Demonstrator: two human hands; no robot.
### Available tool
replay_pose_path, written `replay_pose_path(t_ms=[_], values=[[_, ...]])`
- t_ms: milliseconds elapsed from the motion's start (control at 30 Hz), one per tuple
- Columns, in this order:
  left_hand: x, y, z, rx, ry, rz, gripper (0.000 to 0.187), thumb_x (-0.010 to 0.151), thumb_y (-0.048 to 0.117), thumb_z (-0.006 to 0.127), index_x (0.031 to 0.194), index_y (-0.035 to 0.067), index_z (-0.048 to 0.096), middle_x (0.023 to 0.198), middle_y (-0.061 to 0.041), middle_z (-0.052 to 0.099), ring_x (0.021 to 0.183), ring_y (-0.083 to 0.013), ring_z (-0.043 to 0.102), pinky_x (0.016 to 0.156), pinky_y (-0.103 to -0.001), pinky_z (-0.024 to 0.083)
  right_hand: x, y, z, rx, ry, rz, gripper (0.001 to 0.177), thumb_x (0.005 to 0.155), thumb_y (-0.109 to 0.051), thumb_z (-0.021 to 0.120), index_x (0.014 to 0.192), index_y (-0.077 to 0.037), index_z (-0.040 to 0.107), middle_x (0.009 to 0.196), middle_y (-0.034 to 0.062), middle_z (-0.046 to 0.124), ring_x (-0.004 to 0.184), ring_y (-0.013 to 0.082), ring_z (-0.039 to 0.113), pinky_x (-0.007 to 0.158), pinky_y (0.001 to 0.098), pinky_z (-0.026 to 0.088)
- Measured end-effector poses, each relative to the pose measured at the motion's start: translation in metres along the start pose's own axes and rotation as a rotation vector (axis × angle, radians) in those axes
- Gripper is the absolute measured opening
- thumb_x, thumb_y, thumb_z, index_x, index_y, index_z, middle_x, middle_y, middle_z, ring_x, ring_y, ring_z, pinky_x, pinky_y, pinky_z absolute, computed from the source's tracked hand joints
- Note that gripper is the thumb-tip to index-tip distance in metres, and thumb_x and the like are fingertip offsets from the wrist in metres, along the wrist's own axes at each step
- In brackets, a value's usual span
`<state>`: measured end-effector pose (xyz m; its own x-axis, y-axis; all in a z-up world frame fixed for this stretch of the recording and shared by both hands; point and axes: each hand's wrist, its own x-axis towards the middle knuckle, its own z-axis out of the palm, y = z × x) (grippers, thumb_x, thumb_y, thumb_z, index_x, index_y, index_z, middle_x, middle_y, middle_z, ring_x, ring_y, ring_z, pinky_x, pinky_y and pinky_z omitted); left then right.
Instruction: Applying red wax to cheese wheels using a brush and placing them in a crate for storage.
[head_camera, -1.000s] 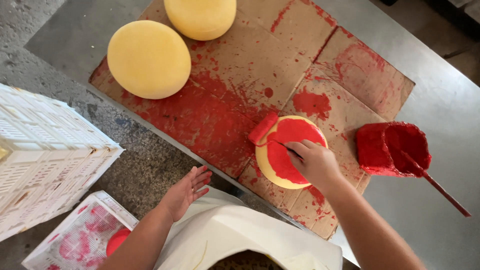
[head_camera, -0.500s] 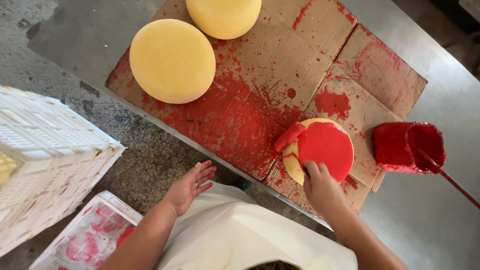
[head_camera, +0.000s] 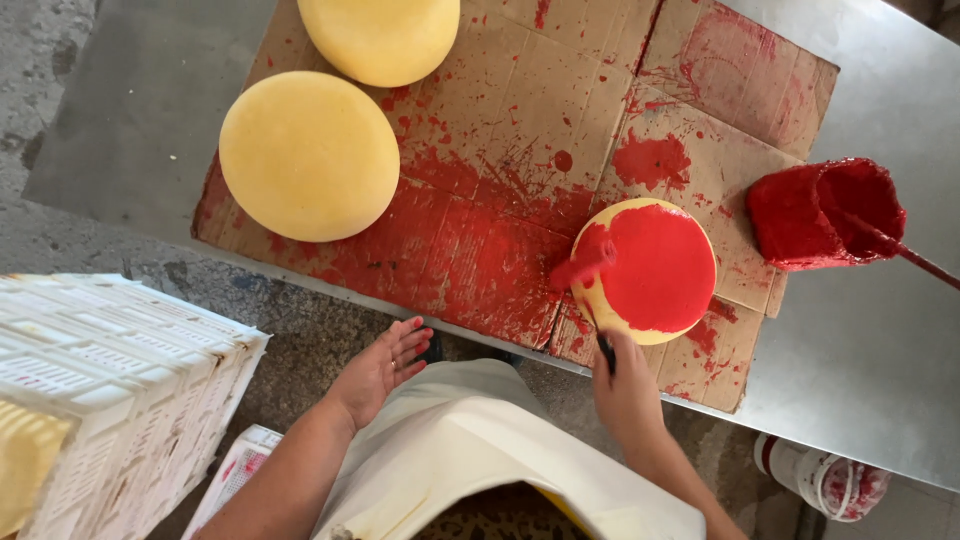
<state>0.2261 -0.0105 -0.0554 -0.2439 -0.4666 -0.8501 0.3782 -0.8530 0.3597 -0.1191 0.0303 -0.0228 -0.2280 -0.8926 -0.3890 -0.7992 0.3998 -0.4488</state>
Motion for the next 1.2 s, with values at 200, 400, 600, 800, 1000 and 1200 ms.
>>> replay_pose_path(t_ms=[200,400,600,800,1000,1200], values=[[0.01,0.008,0.004,0.076,-0.023,-0.04,0.064,0.095,0.045,0.047,0.151,0.013,0.053,0.151,-0.012,0.06,0.138,-0.0234,0.056,0.113,-0.039,0.047,-0.054,0.063,0.015,0.065,0.087,0.01,0.04,0.097,-0.026,0.053,0.135,-0.014,0.056,0.121,0.0096,0.069,0.099,0.026,0.068,0.078,0.0417,0.054],[-0.004,0.024,0.012,0.102,-0.028,-0.04,0.064,0.095,0.044,0.047,0.151,0.014,0.053,0.152,-0.011,0.061,0.138,-0.0225,0.056,0.112,-0.037,0.048,-0.009,-0.021,-0.062,0.033,-0.035,0.284,0.041,0.094,-0.032,0.067,0.132,-0.018,0.059,0.102,0.0062,0.077,0.078,0.0212,0.071,0.064,0.0357,0.061],[0.004,0.007,-0.014,0.033,-0.027,-0.022,0.064,0.096,0.045,0.045,0.152,0.014,0.051,0.152,-0.011,0.059,0.138,-0.0231,0.056,0.112,-0.039,0.047,0.078,-0.003,-0.151,-0.335,-0.123,-0.19,0.028,0.094,-0.032,0.068,0.12,-0.021,0.07,0.085,0.0028,0.074,0.061,0.0179,0.063,0.058,0.0331,0.052],[0.0,-0.006,-0.024,-0.077,0.007,-0.022,0.065,0.097,0.043,0.044,0.153,0.011,0.049,0.154,-0.013,0.058,0.143,-0.0242,0.053,0.116,-0.042,0.045,0.164,0.002,-0.182,-0.601,-0.134,-0.669,0.027,0.096,-0.039,0.064,0.12,-0.03,0.073,0.1,-0.0081,0.077,0.092,0.0212,0.067,0.091,0.0441,0.043],[-0.004,-0.012,-0.022,-0.109,0.065,0.006,0.068,0.098,0.045,0.039,0.157,0.013,0.045,0.157,-0.013,0.055,0.146,-0.0251,0.051,0.119,-0.044,0.043,0.219,-0.042,-0.157,-0.743,-0.528,-0.681,0.035,0.097,-0.04,0.056,0.127,-0.029,0.07,0.126,-0.0063,0.071,0.115,0.0219,0.06,0.099,0.0427,0.046],[-0.005,-0.014,-0.006,-0.223,0.147,-0.015,0.066,0.098,0.042,0.039,0.155,0.01,0.046,0.154,-0.014,0.057,0.145,-0.0268,0.051,0.118,-0.044,0.043,0.261,-0.062,-0.185,-0.72,-0.588,-0.388,0.041,0.096,-0.04,0.059,0.132,-0.027,0.07,0.134,-0.0006,0.068,0.126,0.0216,0.06,0.112,0.045,0.043]])
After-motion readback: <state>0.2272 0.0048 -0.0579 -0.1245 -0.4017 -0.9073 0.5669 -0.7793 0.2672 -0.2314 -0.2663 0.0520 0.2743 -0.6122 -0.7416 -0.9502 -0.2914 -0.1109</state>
